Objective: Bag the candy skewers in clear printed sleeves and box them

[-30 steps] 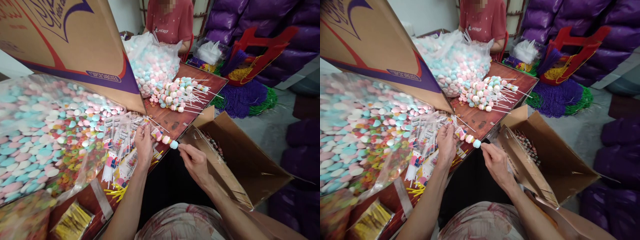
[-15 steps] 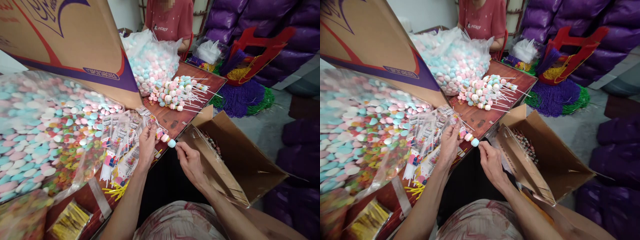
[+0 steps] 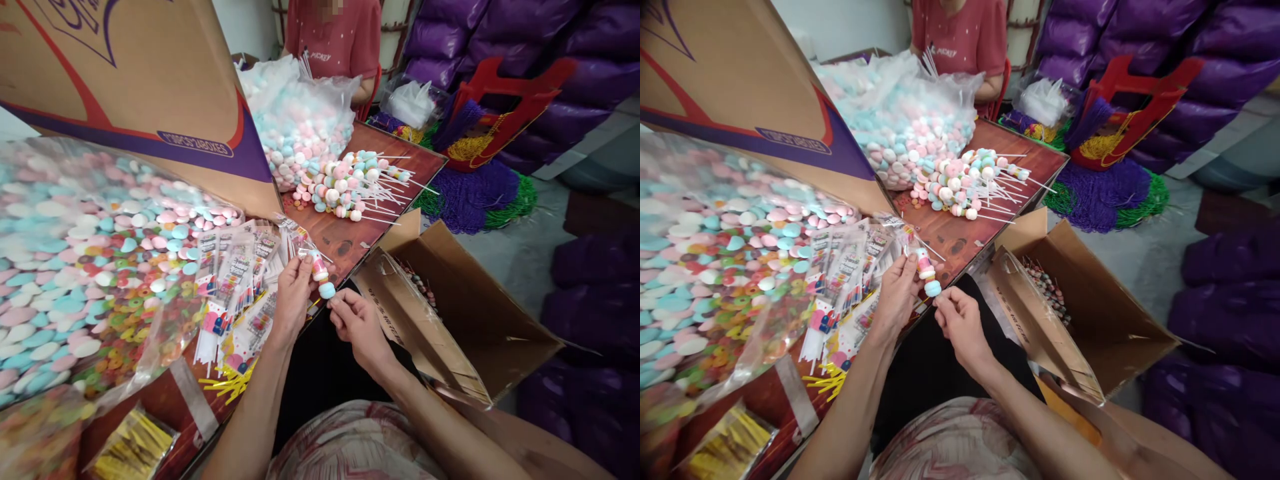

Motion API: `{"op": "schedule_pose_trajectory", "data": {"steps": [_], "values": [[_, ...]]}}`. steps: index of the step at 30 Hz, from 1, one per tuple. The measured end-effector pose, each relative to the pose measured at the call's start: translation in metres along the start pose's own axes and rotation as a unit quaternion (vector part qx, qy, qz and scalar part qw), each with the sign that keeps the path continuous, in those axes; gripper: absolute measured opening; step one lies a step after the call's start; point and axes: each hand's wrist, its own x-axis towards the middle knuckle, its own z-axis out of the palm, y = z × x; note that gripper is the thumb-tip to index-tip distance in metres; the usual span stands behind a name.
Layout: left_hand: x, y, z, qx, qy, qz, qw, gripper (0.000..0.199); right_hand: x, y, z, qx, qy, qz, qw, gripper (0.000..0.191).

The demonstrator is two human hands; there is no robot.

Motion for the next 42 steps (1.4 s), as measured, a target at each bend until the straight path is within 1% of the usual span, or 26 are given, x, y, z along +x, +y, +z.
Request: {"op": "schedule_pose_trajectory", "data": {"steps": [1, 2, 4, 6, 10, 12, 14, 15, 16, 17, 18, 19, 22, 23, 24, 25, 26, 28, 30, 31, 32, 34, 36, 37, 40, 42], "values": [[0.000, 0.001, -0.002, 0.004, -0.004, 0.000, 1.000, 0.033, 0.000, 0.000, -0.002, -0.086, 0.030, -0.061, 0.994, 0.025], [0.001, 0.003, -0.004, 0.006, -0.006, 0.000, 1.000, 0.033, 0.001, -0.001, -0.004, -0.176, 0.059, -0.125, 0.975, 0.025], [0.001, 0.005, -0.007, 0.002, -0.005, -0.004, 1.000, 0.033, 0.001, -0.003, -0.012, -0.334, 0.092, -0.233, 0.909, 0.023], [0.002, 0.006, -0.010, -0.027, -0.002, -0.018, 0.999, 0.031, 0.001, -0.003, -0.019, -0.438, 0.102, -0.302, 0.841, 0.023], [0.003, 0.006, -0.008, -0.097, 0.007, -0.036, 0.995, 0.025, 0.000, 0.000, -0.023, -0.546, 0.123, -0.370, 0.741, 0.027], [0.003, 0.004, -0.006, -0.111, 0.011, -0.034, 0.993, 0.025, 0.000, 0.004, -0.021, -0.575, 0.145, -0.387, 0.706, 0.027], [0.001, 0.001, -0.003, -0.114, 0.013, -0.035, 0.993, 0.025, 0.001, 0.007, -0.016, -0.584, 0.164, -0.400, 0.687, 0.027], [0.001, 0.000, -0.002, -0.114, 0.015, -0.034, 0.993, 0.025, 0.001, 0.009, -0.014, -0.580, 0.168, -0.403, 0.688, 0.027], [0.000, -0.001, -0.001, -0.113, 0.015, -0.031, 0.993, 0.025, 0.002, 0.009, -0.012, -0.570, 0.166, -0.401, 0.698, 0.027], [0.000, -0.002, 0.000, -0.112, 0.014, -0.026, 0.993, 0.024, 0.002, 0.009, -0.010, -0.550, 0.159, -0.392, 0.720, 0.028], [-0.001, -0.002, 0.001, -0.111, 0.011, -0.022, 0.994, 0.024, 0.003, 0.009, -0.008, -0.520, 0.147, -0.374, 0.754, 0.028], [-0.001, -0.003, 0.001, -0.110, 0.006, -0.019, 0.994, 0.023, 0.004, 0.007, -0.006, -0.479, 0.133, -0.346, 0.796, 0.027], [0.000, -0.003, 0.000, -0.110, -0.008, -0.025, 0.994, 0.022, 0.007, -0.002, -0.004, -0.280, 0.076, -0.221, 0.931, 0.021], [0.000, -0.002, -0.001, -0.111, -0.012, -0.030, 0.993, 0.021, 0.008, -0.005, -0.005, -0.197, 0.050, -0.167, 0.965, 0.020], [0.001, -0.001, -0.002, -0.116, -0.015, -0.036, 0.992, 0.021, 0.009, -0.009, -0.006, -0.108, 0.017, -0.109, 0.988, 0.019], [0.001, 0.000, -0.002, -0.125, -0.020, -0.042, 0.991, 0.021, 0.010, -0.012, -0.008, -0.019, -0.021, -0.049, 0.998, 0.018], [0.002, 0.001, -0.003, -0.134, -0.024, -0.047, 0.990, 0.021, 0.011, -0.014, -0.009, 0.064, -0.060, 0.009, 0.996, 0.017], [0.001, 0.003, -0.003, -0.148, -0.034, -0.053, 0.987, 0.021, 0.013, -0.017, -0.011, 0.200, -0.120, 0.096, 0.968, 0.015], [0.000, 0.004, -0.001, -0.147, -0.038, -0.050, 0.987, 0.021, 0.014, -0.017, -0.010, 0.271, -0.152, 0.135, 0.941, 0.017], [-0.001, 0.004, 0.000, -0.140, -0.041, -0.048, 0.988, 0.021, 0.014, -0.016, -0.008, 0.278, -0.153, 0.140, 0.938, 0.017], [-0.002, 0.004, 0.001, -0.130, -0.042, -0.045, 0.990, 0.022, 0.014, -0.015, -0.006, 0.268, -0.142, 0.135, 0.943, 0.017], [-0.004, 0.002, 0.003, -0.110, -0.039, -0.036, 0.993, 0.024, 0.014, -0.014, -0.002, 0.198, -0.096, 0.095, 0.971, 0.018], [-0.005, 0.001, 0.003, -0.098, -0.029, -0.030, 0.994, 0.026, 0.015, -0.013, 0.000, 0.078, -0.033, 0.012, 0.996, 0.019], [-0.005, 0.002, 0.003, -0.097, -0.025, -0.031, 0.994, 0.026, 0.016, -0.012, 0.000, 0.011, -0.007, -0.038, 0.999, 0.021], [-0.003, 0.005, 0.000, -0.104, -0.032, -0.058, 0.992, 0.026, 0.016, -0.013, -0.005, -0.150, 0.034, -0.154, 0.976, 0.023], [-0.002, 0.009, -0.002, -0.114, -0.043, -0.076, 0.990, 0.027, 0.015, -0.014, -0.009, -0.221, 0.039, -0.180, 0.958, 0.023]]}}
